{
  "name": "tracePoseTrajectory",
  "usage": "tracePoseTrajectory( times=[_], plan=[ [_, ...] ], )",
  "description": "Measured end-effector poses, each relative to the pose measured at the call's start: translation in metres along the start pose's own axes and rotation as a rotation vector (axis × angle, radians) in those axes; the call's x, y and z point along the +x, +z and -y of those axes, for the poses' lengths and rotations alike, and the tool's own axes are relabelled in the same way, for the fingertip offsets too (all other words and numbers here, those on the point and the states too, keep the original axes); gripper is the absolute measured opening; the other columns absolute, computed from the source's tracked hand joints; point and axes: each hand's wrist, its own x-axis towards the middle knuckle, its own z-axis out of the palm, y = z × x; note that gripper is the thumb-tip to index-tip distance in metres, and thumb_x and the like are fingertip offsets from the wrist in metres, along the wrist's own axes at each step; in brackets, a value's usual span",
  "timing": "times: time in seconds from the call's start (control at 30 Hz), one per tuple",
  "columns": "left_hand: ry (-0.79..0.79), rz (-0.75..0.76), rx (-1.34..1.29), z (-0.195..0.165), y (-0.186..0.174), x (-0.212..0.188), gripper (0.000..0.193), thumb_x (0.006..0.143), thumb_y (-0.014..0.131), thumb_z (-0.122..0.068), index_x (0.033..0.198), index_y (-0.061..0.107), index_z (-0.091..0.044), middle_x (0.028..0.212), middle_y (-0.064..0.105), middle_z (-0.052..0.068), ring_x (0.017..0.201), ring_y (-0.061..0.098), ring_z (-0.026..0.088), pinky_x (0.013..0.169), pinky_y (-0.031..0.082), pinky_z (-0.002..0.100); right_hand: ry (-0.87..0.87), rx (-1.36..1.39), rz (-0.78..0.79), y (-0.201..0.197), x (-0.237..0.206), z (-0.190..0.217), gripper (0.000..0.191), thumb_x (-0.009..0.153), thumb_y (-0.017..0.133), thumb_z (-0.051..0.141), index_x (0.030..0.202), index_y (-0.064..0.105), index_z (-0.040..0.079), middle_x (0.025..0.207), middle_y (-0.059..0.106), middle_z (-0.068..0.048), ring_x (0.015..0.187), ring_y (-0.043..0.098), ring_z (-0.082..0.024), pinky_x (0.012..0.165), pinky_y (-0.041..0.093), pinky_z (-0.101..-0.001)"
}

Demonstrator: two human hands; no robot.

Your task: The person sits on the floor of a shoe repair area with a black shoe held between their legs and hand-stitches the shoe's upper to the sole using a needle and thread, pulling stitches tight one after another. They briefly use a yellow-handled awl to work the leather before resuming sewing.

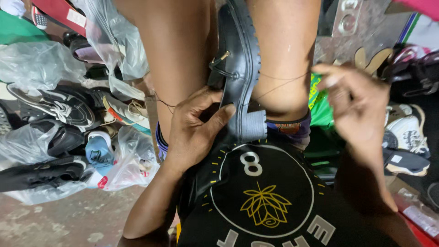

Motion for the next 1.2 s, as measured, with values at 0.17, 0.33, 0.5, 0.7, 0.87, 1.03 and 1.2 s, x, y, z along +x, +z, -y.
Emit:
tracePoseTrajectory(
  times=[0.17,0.33,0.5,0.7,0.87,1.03,1.2],
  plan=[
    [0.054,0.030,-0.105,0.005,-0.004,-0.004,0.017,0.099,0.071,-0.007,0.114,0.070,0.000,0.090,0.060,0.003,0.084,0.056,0.011,0.079,0.047,0.025,-0.026,0.028,0.159,0.015,0.003,0.030,0.022,0.101,0.068,0.004,0.122,0.074,0.008,0.092,0.079,-0.007,0.062,0.065,-0.005,0.046,0.040,-0.0230],
    [0.031,0.008,-0.098,0.008,-0.005,-0.008,0.016,0.098,0.072,-0.007,0.112,0.071,0.001,0.090,0.060,0.004,0.081,0.056,0.011,0.074,0.046,0.025,-0.115,-0.007,0.283,0.030,0.003,0.048,0.024,0.101,0.067,0.007,0.124,0.074,0.011,0.103,0.078,-0.010,0.068,0.066,-0.009,0.059,0.053,-0.0238],
    [0.036,-0.027,-0.019,0.008,-0.006,-0.010,0.020,0.097,0.072,-0.010,0.114,0.070,0.000,0.092,0.063,0.006,0.077,0.059,0.012,0.070,0.049,0.026,-0.175,-0.008,0.368,0.040,0.014,0.058,0.030,0.101,0.065,0.006,0.130,0.070,0.011,0.103,0.076,-0.008,0.073,0.071,-0.012,0.064,0.059,-0.0268],
    [0.111,-0.035,0.094,0.006,-0.002,-0.007,0.021,0.100,0.070,-0.012,0.119,0.069,-0.002,0.098,0.066,0.010,0.086,0.068,0.021,0.077,0.053,0.030,-0.200,-0.133,0.371,0.039,0.017,0.058,0.033,0.099,0.065,0.006,0.131,0.070,0.014,0.110,0.076,-0.011,0.078,0.074,-0.018,0.068,0.060,-0.0299],
    [0.138,-0.051,0.232,0.009,0.011,-0.006,0.023,0.100,0.069,-0.014,0.120,0.069,-0.002,0.104,0.069,0.013,0.090,0.073,0.028,0.078,0.057,0.035,-0.171,-0.301,0.434,0.037,0.016,0.052,0.035,0.095,0.065,0.006,0.128,0.071,0.014,0.100,0.078,-0.008,0.062,0.070,-0.018,0.055,0.057,-0.0327],
    [0.137,-0.056,0.291,0.016,0.021,-0.004,0.025,0.100,0.070,-0.014,0.120,0.069,0.000,0.104,0.070,0.015,0.086,0.073,0.031,0.073,0.058,0.039,-0.233,-0.532,0.437,0.035,0.017,0.063,0.039,0.088,0.071,0.008,0.126,0.075,0.014,0.100,0.078,-0.009,0.052,0.067,-0.019,0.049,0.055,-0.0350],
    [0.101,-0.062,0.377,0.019,0.022,-0.004,0.025,0.097,0.073,-0.014,0.118,0.070,-0.001,0.098,0.069,0.017,0.082,0.072,0.034,0.071,0.056,0.042,-0.302,-0.562,0.507,0.036,0.028,0.068,0.040,0.084,0.074,0.012,0.124,0.073,0.009,0.090,0.073,-0.010,0.052,0.065,-0.023,0.044,0.050,-0.0366]
  ],
)
